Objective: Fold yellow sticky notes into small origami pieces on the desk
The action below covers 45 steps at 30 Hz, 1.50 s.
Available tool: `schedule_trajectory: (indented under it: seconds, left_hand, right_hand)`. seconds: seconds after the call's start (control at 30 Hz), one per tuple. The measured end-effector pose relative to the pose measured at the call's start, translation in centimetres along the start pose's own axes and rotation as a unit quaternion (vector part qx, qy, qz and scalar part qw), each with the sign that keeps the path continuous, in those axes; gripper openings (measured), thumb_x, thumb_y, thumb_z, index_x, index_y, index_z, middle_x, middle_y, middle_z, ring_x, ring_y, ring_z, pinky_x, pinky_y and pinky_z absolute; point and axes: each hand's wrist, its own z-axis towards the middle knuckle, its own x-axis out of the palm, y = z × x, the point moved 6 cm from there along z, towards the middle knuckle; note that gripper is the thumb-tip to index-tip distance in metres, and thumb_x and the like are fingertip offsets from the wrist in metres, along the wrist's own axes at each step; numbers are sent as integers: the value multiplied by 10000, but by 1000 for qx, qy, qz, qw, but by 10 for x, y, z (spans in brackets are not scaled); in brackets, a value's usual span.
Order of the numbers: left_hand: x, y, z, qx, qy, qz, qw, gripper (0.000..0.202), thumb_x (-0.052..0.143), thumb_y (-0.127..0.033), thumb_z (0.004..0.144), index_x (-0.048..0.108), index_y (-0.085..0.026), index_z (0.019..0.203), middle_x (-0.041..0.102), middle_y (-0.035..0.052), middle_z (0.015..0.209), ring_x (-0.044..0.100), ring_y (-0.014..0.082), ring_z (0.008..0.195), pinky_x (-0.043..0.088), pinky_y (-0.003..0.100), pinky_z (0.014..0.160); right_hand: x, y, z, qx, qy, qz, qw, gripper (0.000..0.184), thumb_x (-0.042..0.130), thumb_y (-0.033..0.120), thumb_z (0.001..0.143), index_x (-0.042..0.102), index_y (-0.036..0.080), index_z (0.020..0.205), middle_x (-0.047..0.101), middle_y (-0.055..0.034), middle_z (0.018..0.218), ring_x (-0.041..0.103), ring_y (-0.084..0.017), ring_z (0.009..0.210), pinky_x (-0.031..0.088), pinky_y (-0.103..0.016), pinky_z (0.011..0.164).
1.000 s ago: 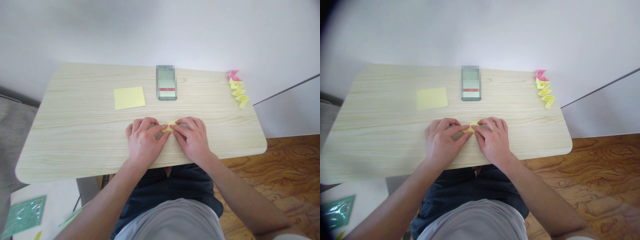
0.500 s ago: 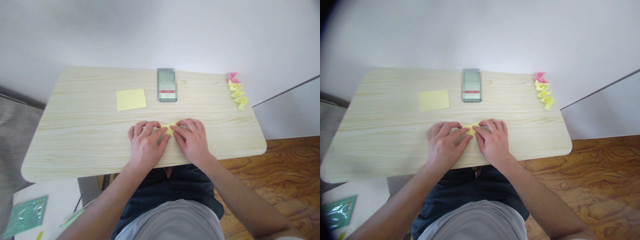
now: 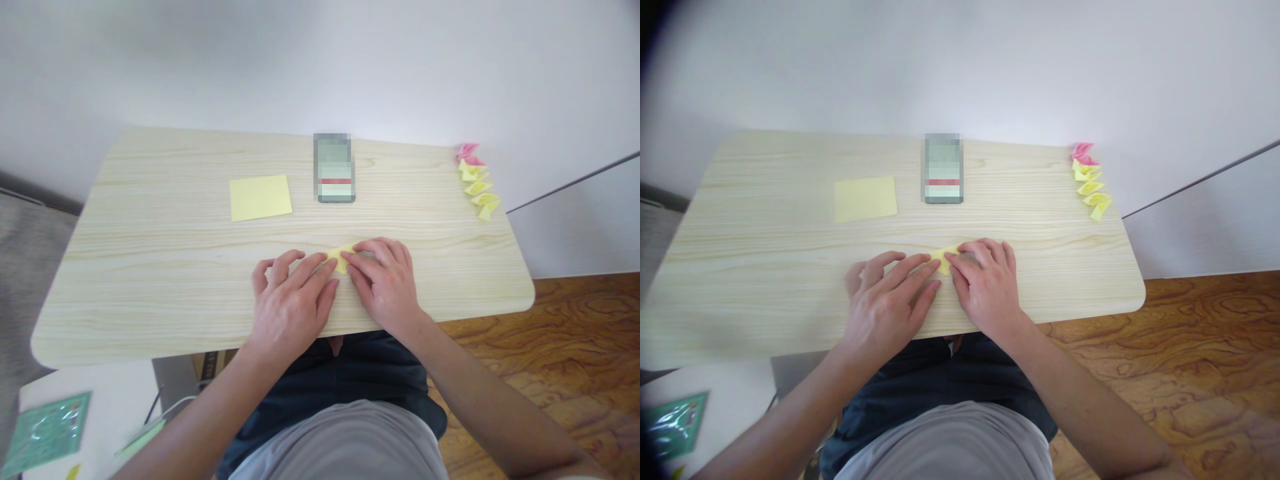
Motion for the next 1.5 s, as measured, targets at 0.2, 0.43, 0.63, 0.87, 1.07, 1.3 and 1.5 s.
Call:
schedule_trajectory:
  seconds: [0.2, 0.43, 0.63, 0.87, 1.07, 1.3, 1.5]
  left_hand:
    - [1, 2, 0, 1, 11, -3, 1000, 322, 622, -291, 948, 700, -330, 1258, 673, 10, 1362, 516, 350, 1293, 309, 597, 1095]
    - [2, 3, 0, 26, 1, -17, 1000, 329, 623, -255, 946, 696, -318, 1260, 685, 23, 1351, 536, 334, 1294, 316, 591, 1093]
    - [3, 3, 0, 24, 10, -9, 1000, 338, 615, -270, 956, 682, -321, 1283, 671, 6, 1375, 540, 318, 1297, 322, 572, 1098]
    - [3, 3, -1, 31, 6, -16, 999, 339, 608, -252, 956, 678, -319, 1282, 676, 18, 1368, 550, 313, 1297, 308, 570, 1102]
    - [3, 1, -2, 33, 15, -8, 999, 361, 602, -253, 960, 662, -320, 1310, 657, 18, 1396, 532, 324, 1317, 295, 579, 1112]
    - [2, -5, -5, 15, 17, 20, 1000, 369, 576, -275, 976, 649, -320, 1335, 616, -2, 1449, 525, 332, 1310, 280, 590, 1130]
    - [1, -6, -4, -5, 11, 14, 1000, 364, 601, -283, 960, 672, -333, 1313, 633, -2, 1428, 526, 328, 1292, 298, 587, 1127]
  right_hand:
    - [-1, 0, 0, 2, 4, -1, 1000, 274, 544, 337, 1017, 711, 339, 1234, 661, -29, 1280, 500, -268, 1248, 302, -506, 1129]
    - [-1, 1, 0, 1, 2, -6, 1000, 276, 553, 325, 1011, 709, 347, 1238, 660, -36, 1275, 502, -274, 1244, 306, -511, 1119]
    - [-1, 1, 0, 2, 3, -8, 1000, 280, 544, 332, 1016, 704, 352, 1245, 657, -34, 1282, 498, -277, 1248, 310, -511, 1118]
    - [1, 1, -1, 5, 0, -11, 1000, 278, 538, 342, 1019, 705, 345, 1242, 656, -34, 1283, 499, -274, 1248, 313, -503, 1119]
    - [0, 2, -1, 3, -1, -13, 1000, 278, 536, 339, 1021, 703, 339, 1244, 656, -31, 1289, 494, -268, 1256, 311, -496, 1121]
    - [-2, 4, -2, 6, -4, -5, 1000, 271, 537, 341, 1022, 710, 328, 1230, 654, -31, 1284, 494, -268, 1255, 314, -494, 1116]
    - [-2, 7, -2, 10, -27, 4, 1000, 266, 579, 402, 998, 717, 301, 1201, 664, -58, 1240, 517, -276, 1223, 336, -490, 1094]
